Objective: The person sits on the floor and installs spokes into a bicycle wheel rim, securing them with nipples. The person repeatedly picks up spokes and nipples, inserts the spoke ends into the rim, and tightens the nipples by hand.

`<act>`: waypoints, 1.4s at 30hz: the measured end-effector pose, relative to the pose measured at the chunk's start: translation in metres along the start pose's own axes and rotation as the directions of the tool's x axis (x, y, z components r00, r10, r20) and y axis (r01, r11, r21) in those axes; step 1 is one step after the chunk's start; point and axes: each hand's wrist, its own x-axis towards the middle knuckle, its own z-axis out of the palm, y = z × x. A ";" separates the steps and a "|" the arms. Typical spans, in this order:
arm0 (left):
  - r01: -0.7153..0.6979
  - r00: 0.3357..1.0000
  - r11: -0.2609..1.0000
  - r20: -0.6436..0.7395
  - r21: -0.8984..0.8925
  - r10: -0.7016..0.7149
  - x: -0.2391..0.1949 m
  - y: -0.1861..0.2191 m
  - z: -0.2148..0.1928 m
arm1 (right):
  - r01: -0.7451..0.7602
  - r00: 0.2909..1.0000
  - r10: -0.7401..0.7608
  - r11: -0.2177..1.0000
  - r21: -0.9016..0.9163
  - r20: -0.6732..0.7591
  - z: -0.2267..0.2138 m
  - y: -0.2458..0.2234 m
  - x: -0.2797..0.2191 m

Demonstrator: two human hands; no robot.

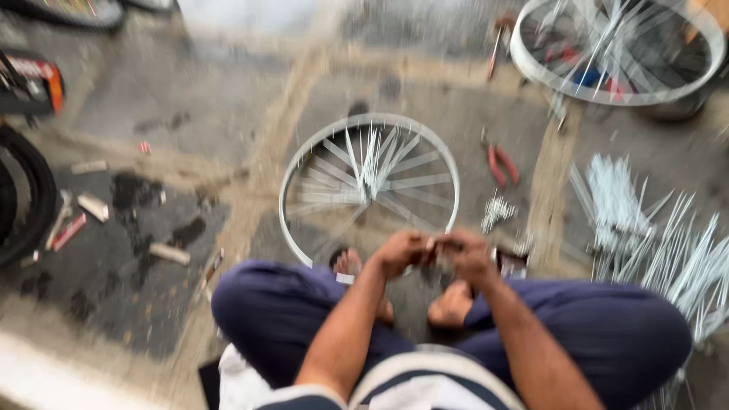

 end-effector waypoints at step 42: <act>0.216 0.974 0.253 -0.193 0.943 -0.115 0.139 -0.028 -0.040 | -0.797 0.590 0.797 0.552 0.244 0.126 0.059 0.139 0.017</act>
